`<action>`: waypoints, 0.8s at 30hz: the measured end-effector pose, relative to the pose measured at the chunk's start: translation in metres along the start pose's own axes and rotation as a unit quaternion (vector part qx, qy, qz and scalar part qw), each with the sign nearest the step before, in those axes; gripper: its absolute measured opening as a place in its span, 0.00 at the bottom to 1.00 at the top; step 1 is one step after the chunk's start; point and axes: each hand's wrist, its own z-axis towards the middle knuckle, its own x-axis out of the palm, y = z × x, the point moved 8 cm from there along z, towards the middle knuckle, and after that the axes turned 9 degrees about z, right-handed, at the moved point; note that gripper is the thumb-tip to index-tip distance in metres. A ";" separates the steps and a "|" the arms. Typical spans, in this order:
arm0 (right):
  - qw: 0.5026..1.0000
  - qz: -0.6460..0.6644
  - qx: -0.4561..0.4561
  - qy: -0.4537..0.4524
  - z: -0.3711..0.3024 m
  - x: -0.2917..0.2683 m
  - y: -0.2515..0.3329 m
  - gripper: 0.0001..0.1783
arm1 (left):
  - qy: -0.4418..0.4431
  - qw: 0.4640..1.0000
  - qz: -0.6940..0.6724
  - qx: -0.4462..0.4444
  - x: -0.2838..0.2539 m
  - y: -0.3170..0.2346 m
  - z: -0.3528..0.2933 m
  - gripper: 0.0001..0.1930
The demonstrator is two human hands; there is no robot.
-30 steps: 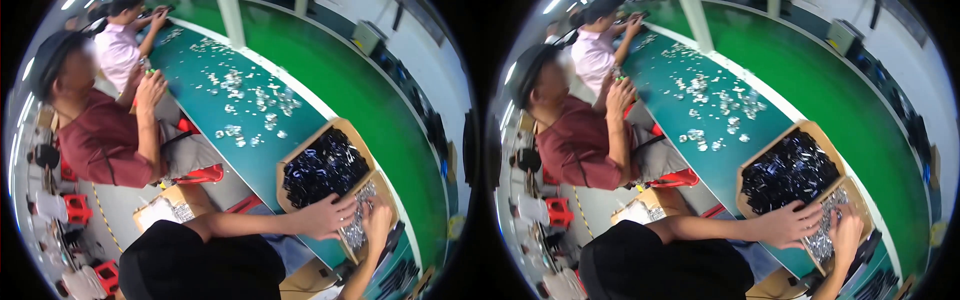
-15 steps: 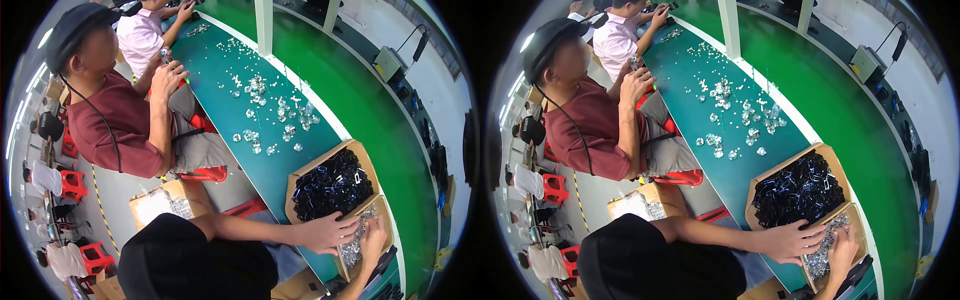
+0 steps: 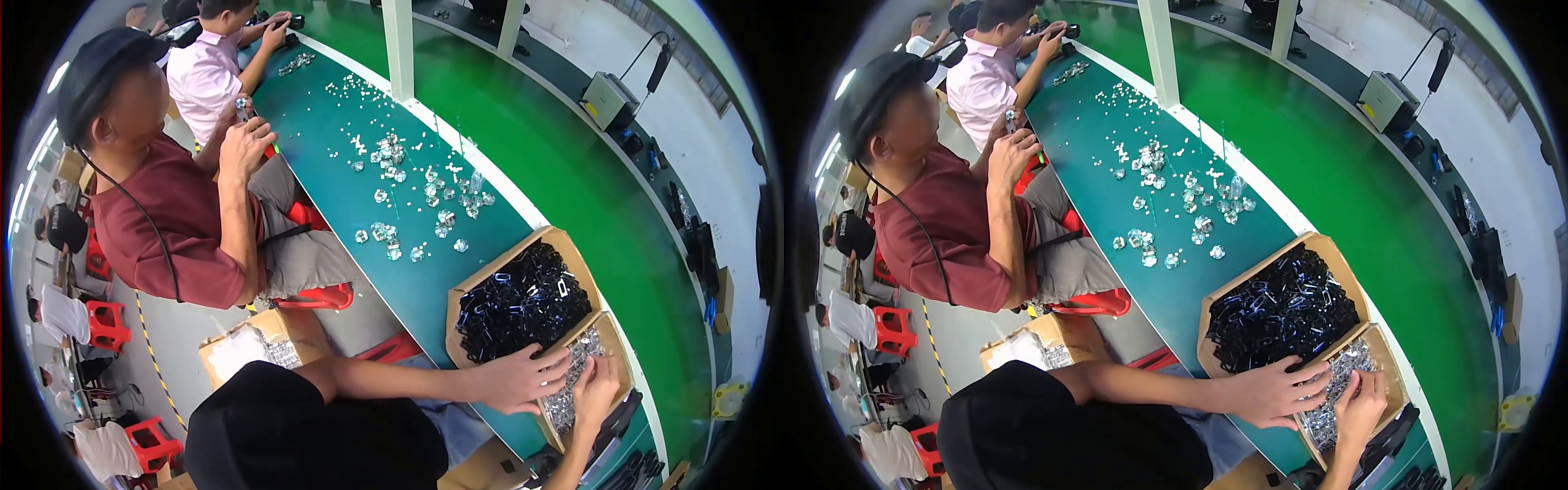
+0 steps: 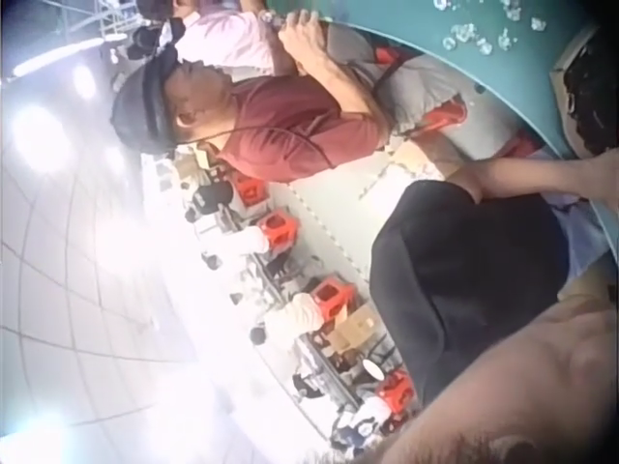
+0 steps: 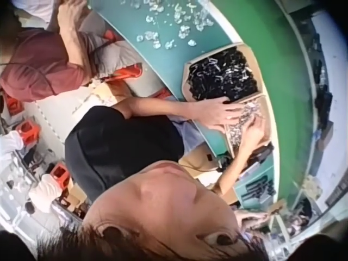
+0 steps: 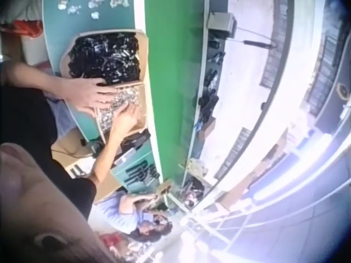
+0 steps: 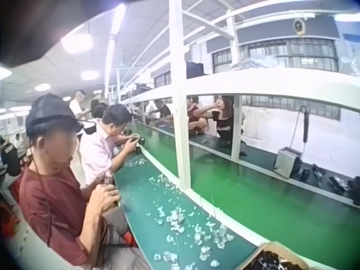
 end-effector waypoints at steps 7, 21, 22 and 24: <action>0.995 0.041 0.074 -0.047 -0.006 -0.007 -0.002 0.05 | -0.010 1.000 -0.007 -0.005 -0.005 -0.001 0.001 0.33; 0.985 -0.148 -0.025 0.086 -0.004 -0.003 0.000 0.15 | -0.015 1.000 -0.015 -0.002 0.000 -0.001 -0.001 0.34; 0.985 -0.151 -0.028 0.084 -0.004 -0.005 0.003 0.15 | -0.020 1.000 -0.013 -0.002 -0.002 -0.001 -0.001 0.34; 0.987 -0.126 -0.051 0.091 -0.004 -0.002 0.013 0.13 | -0.002 1.000 -0.012 0.002 0.002 -0.002 -0.002 0.34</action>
